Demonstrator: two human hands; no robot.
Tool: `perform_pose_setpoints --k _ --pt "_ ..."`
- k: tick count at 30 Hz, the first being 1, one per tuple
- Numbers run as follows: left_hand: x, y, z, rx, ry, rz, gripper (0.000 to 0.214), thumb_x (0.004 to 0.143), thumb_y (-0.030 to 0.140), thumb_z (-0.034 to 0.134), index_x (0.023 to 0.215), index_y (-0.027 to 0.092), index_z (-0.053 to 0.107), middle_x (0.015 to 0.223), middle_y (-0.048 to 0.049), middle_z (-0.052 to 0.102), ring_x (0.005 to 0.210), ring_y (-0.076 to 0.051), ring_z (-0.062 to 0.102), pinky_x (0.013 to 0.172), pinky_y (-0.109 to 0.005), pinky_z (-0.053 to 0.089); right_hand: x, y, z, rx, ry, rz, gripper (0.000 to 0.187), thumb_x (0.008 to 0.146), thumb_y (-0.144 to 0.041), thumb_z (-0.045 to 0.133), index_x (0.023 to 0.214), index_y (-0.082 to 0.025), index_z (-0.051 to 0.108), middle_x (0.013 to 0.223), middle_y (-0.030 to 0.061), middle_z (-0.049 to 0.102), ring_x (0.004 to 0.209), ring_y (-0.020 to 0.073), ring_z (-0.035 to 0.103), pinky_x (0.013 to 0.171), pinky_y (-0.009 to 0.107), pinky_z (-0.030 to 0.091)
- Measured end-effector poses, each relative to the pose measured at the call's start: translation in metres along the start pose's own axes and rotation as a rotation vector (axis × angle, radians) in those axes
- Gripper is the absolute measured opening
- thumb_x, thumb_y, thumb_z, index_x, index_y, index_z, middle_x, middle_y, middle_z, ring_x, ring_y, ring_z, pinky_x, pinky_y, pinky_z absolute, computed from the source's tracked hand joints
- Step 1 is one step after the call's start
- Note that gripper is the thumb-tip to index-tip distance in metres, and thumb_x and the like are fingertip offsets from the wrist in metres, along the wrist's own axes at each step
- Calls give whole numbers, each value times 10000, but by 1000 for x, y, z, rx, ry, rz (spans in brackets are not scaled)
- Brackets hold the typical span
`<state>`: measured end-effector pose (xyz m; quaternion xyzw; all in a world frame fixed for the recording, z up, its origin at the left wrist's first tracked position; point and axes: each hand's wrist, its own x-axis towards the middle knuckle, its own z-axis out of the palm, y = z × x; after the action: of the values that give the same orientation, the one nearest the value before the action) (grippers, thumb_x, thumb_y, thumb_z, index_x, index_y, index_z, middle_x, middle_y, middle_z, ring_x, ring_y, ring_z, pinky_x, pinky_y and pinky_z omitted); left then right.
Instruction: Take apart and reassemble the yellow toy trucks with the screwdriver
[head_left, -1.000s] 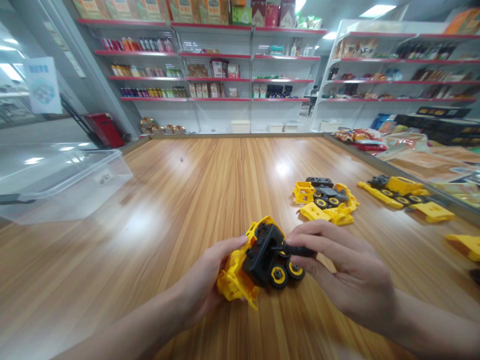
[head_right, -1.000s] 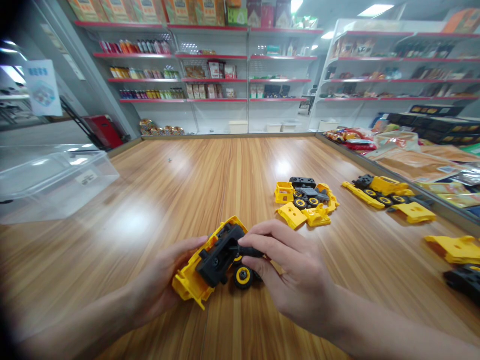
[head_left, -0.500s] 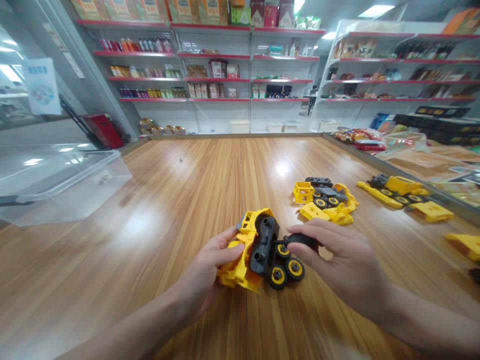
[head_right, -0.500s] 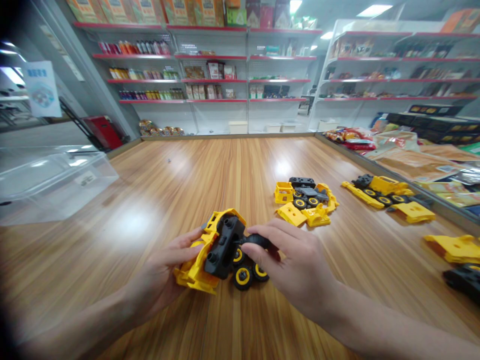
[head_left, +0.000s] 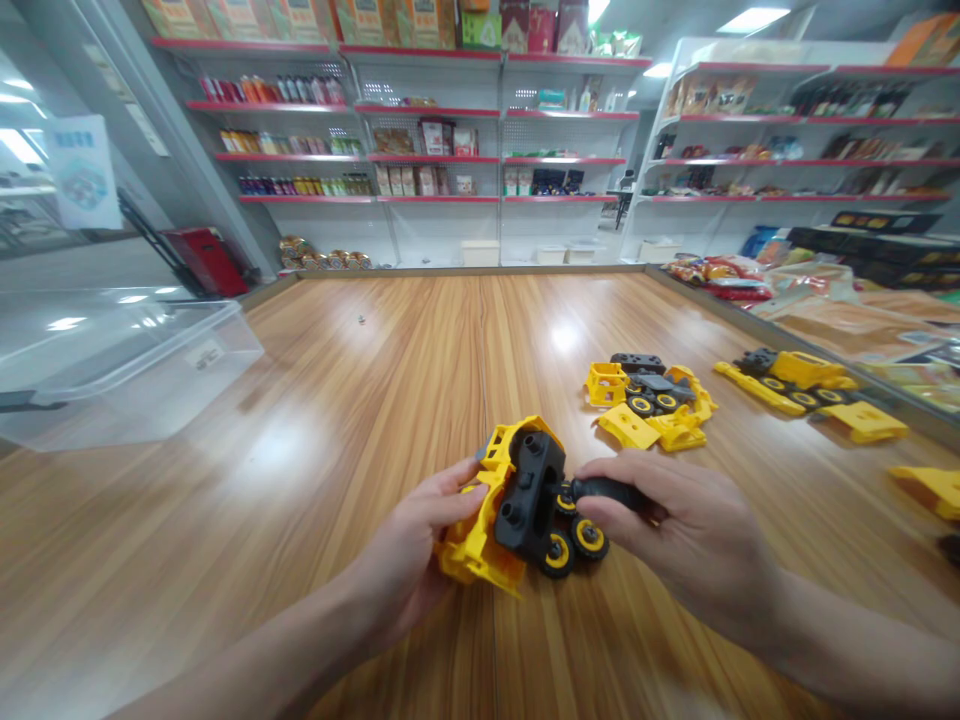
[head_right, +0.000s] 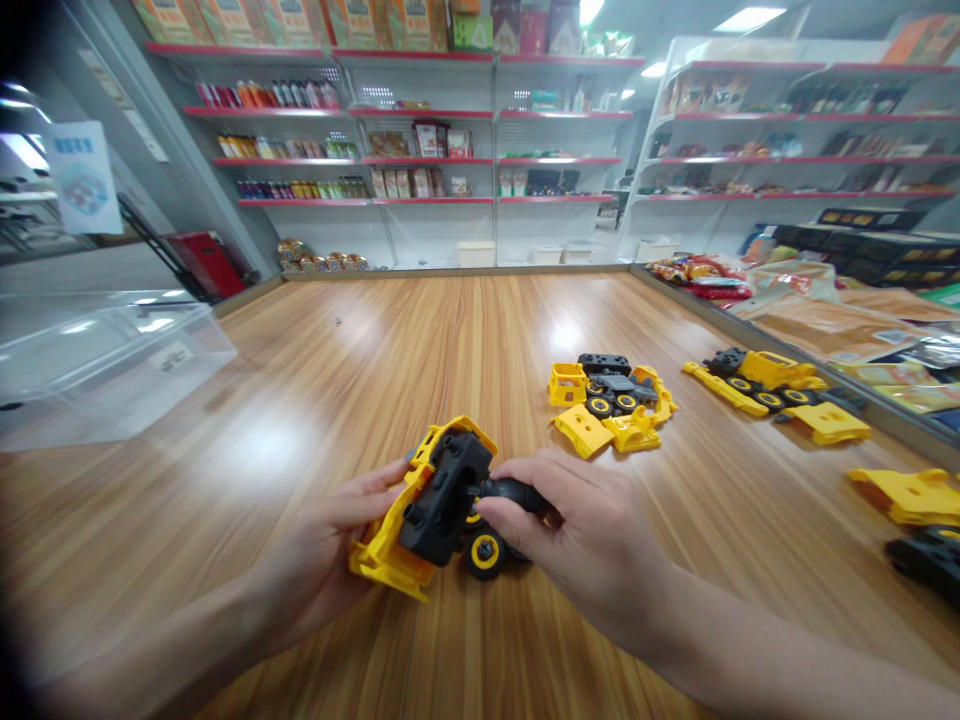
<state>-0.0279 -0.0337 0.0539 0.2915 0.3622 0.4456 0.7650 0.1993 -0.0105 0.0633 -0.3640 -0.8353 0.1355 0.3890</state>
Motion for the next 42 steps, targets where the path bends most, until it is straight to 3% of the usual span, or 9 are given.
perform_pose_setpoints --k 3,10,15,24,31,34,37,40,42 --pt "-1 0 0 -28 -3 -49 290 902 226 527 1126 112 672 940 -115 704 772 -193 663 775 -307 524 -1 -3 -1 9 6 -61 184 913 -349 636 1001 -194 679 789 22 701 642 133 630 575 238 471" --pt "-1 1 0 -36 15 -61 316 887 204 530 1155 105 666 1038 -137 711 826 -208 675 736 -281 521 -1 -12 -1 36 -8 -196 277 954 -431 554 976 -181 673 671 1 622 577 114 583 528 220 449" --pt "0 0 1 19 13 -2 349 892 201 533 1224 145 622 1109 -120 703 852 -213 689 753 -288 517 -1 -11 0 27 -27 -175 184 914 -327 638 963 -158 691 654 -14 584 550 97 541 524 213 409" --pt "-3 0 4 68 -17 140 454 893 199 564 1341 232 502 1168 -99 674 873 -215 694 765 -301 526 -1 -8 4 -15 -47 1 107 891 -230 626 894 -176 719 678 -11 707 548 100 616 524 210 420" --pt "-4 0 2 72 -76 152 457 891 214 575 1339 225 486 1119 -94 660 887 -205 672 786 -297 525 1 -9 1 3 -63 -83 80 880 -234 653 894 -176 707 650 -21 657 530 97 555 523 227 385" --pt "-4 -2 0 70 -114 111 403 893 246 569 1292 203 530 972 -69 664 766 -165 653 734 -278 531 -1 -12 0 15 -41 -150 62 857 -217 685 895 -169 695 623 -29 624 508 94 522 505 235 359" --pt "-3 -3 -2 70 -121 35 346 907 291 536 1231 174 577 863 -54 640 614 -125 598 564 -226 503 -3 -14 0 39 0 -194 105 821 -196 721 908 -153 682 623 -29 588 521 95 511 502 236 357" --pt "-3 -3 -4 50 -125 -12 336 920 318 503 1213 182 594 845 -60 643 598 -138 594 451 -196 450 -5 -16 0 81 1 -221 165 804 -156 728 959 -139 676 657 -24 565 553 94 511 506 229 363" --pt "-2 -3 -4 37 -133 -19 330 927 312 485 1208 185 603 828 -59 649 601 -136 595 456 -192 449 -5 -17 -1 109 -21 -226 190 810 -113 704 996 -134 674 678 -18 566 570 93 515 510 222 371"
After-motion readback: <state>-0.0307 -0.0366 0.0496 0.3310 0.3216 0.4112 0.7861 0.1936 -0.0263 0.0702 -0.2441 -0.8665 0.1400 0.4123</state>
